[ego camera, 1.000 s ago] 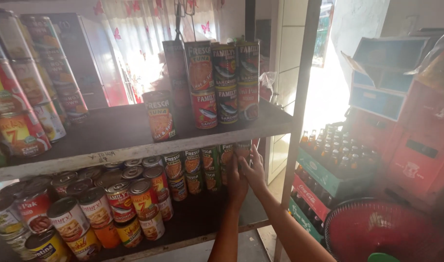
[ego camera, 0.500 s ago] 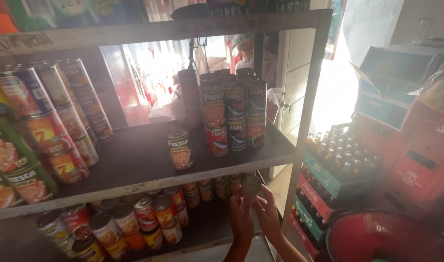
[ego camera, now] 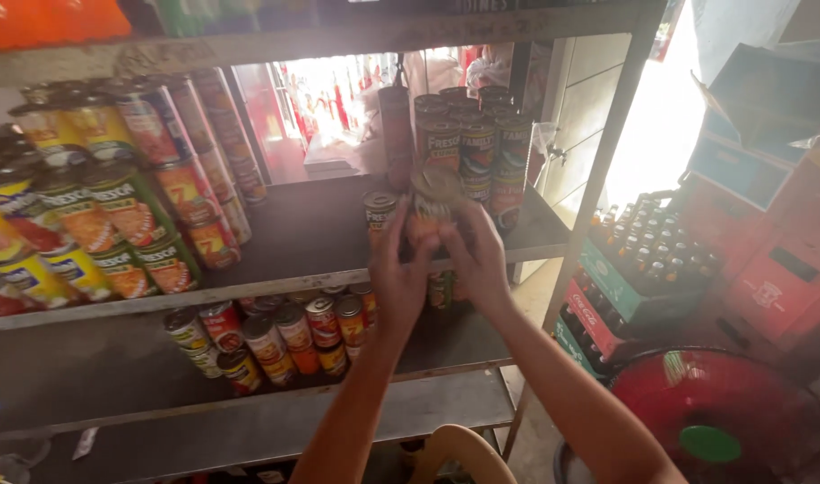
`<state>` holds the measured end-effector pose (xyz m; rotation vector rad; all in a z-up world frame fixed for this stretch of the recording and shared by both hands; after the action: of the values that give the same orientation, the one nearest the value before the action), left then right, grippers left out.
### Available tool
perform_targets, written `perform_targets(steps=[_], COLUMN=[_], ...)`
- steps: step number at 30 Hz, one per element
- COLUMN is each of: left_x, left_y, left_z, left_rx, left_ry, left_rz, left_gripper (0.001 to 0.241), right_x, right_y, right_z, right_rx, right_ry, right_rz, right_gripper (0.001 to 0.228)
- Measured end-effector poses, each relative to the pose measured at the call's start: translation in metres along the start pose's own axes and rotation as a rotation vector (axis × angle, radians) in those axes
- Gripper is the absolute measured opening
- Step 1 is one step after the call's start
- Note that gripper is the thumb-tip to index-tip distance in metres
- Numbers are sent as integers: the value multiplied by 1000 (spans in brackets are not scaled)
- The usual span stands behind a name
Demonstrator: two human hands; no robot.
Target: Organizing and stocking canned tuna and sardine tins on store shelves.
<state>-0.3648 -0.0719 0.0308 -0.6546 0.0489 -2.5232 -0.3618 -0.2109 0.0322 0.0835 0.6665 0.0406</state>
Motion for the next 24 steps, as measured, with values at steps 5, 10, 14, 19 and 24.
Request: perform_targets(steps=[5,10,14,19,24], left_x=[-15,-93,-117,-117,-143], left_y=[-22,-9,-6,-26,-32], left_z=[64,75,68,53,53], left_rx=[-38,-25,-110,-183,-549], left_ry=[-286,-210,-207,-226,-218], left_rz=[-423,-242,-464,-307,304], left_gripper=[67,65,64,60,43], right_x=[9,51,46,58,64], right_y=[39,53,59,47,49], right_z=[73,88,72,41,31], right_rx=[-3,-77,-111,-188,-138], right_ry=[-124,-32,-81,-66,307], right_rz=[-142,-123,-235,-219,-457], right_gripper=[39,43,46,42,26])
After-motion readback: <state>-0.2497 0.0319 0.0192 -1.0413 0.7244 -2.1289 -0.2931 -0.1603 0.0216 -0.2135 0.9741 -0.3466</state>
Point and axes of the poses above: each hand's wrist, its own z-axis towards the middle knuckle, its own y-axis out of the palm, x = y × z, the point moved 1 cm from there along z, towards the middle knuckle, and after that the axes turned 13 degrees about z, right-handed, at the moved point
